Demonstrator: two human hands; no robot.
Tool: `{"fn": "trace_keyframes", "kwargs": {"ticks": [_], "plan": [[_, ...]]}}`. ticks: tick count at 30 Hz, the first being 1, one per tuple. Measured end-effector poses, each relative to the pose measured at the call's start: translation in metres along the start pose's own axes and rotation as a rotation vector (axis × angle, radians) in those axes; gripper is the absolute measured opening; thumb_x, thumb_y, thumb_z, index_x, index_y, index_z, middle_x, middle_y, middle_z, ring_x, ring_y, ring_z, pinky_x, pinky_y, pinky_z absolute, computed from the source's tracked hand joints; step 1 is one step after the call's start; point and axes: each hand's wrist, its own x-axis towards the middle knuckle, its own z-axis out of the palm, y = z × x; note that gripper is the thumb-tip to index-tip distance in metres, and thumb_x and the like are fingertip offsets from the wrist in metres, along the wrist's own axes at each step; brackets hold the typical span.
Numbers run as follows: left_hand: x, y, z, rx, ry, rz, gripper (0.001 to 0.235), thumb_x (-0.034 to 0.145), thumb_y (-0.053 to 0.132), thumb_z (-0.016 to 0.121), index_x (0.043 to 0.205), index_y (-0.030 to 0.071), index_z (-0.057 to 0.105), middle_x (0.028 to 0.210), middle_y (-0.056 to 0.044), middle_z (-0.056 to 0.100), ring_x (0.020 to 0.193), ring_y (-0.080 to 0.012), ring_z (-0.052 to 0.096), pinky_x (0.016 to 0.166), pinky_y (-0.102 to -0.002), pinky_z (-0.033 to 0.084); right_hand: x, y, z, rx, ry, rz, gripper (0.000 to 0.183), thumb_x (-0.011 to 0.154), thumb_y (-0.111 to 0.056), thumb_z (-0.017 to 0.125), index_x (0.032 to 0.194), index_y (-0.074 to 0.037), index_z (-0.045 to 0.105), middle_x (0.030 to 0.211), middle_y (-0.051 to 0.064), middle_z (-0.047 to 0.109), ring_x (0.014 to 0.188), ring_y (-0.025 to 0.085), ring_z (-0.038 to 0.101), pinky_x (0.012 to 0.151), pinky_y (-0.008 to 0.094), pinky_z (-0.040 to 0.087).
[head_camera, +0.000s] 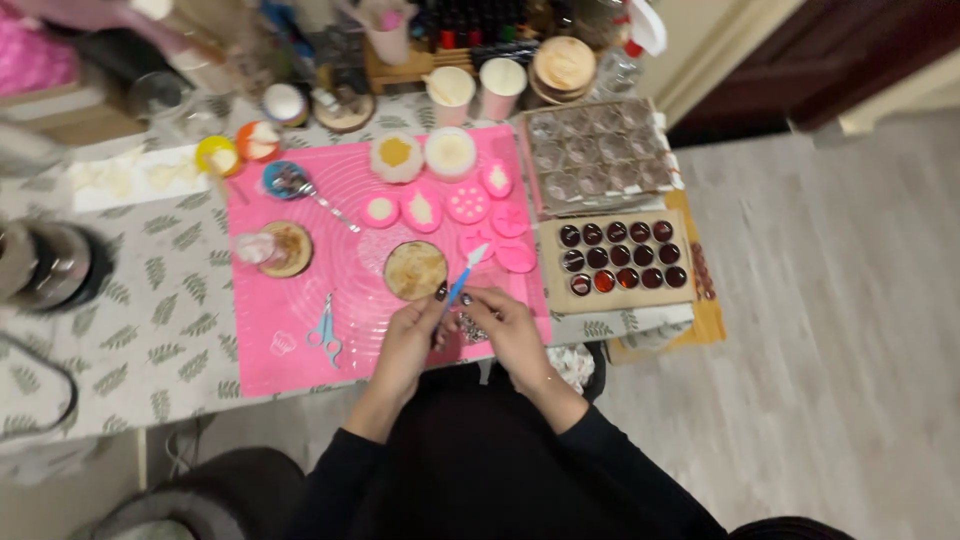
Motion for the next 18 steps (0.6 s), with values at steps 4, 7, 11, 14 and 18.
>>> {"fn": "trace_keyframes", "kwargs": {"ticks": [4, 7, 11, 14, 18], "plan": [[-0.02, -0.035, -0.007, -0.131, 0.044, 0.078, 0.037, 0.11, 0.03, 0.054, 0.094, -0.001, 0.064, 0.074, -0.003, 0.064, 0.061, -0.0101, 0.057, 0.056, -0.024, 0.045, -0.007, 0.01, 0.021, 0.241, -0.184, 0.197, 0.025, 0.102, -0.014, 0.061, 0.112, 0.005, 0.072, 0.077, 0.005, 0.067, 0.07, 0.015, 0.063, 0.065, 0.029, 0.051], [-0.048, -0.012, -0.009, -0.014, 0.15, -0.046, 0.038, 0.103, 0.033, 0.048, 0.101, 0.002, 0.069, 0.086, -0.005, 0.076, 0.069, -0.012, 0.069, 0.061, -0.026, 0.056, -0.001, 0.006, 0.027, 0.286, -0.196, 0.266, 0.025, 0.1, -0.015, 0.061, 0.113, 0.004, 0.071, 0.083, 0.002, 0.069, 0.075, 0.013, 0.066, 0.07, 0.028, 0.053], [-0.067, -0.047, -0.091, 0.313, 0.456, 0.106, 0.037, 0.1, 0.03, 0.056, 0.117, -0.001, 0.069, 0.098, -0.008, 0.076, 0.084, -0.0141, 0.071, 0.072, -0.027, 0.057, 0.011, 0.024, 0.038, 0.133, -0.111, 0.229, 0.027, 0.098, -0.016, 0.062, 0.115, 0.001, 0.073, 0.089, 0.003, 0.074, 0.078, 0.01, 0.068, 0.071, 0.025, 0.052], [-0.064, -0.06, -0.169, 0.268, 0.593, 0.118, 0.038, 0.098, 0.025, 0.059, 0.125, -0.002, 0.065, 0.103, -0.011, 0.074, 0.088, -0.0176, 0.071, 0.075, -0.031, 0.058, 0.027, 0.025, 0.055, 0.116, -0.087, 0.235, 0.027, 0.096, -0.017, 0.062, 0.114, 0.001, 0.073, 0.084, 0.005, 0.071, 0.07, 0.012, 0.067, 0.065, 0.026, 0.053], [-0.034, -0.035, -0.259, 0.041, 0.703, 0.062, 0.037, 0.101, 0.02, 0.056, 0.129, -0.004, 0.062, 0.114, -0.015, 0.072, 0.093, -0.0204, 0.071, 0.081, -0.032, 0.058, 0.045, 0.01, 0.095, 0.077, -0.07, 0.288, 0.029, 0.094, -0.018, 0.065, 0.112, 0.004, 0.072, 0.08, 0.003, 0.066, 0.061, 0.012, 0.06, 0.055, 0.026, 0.046]]}}
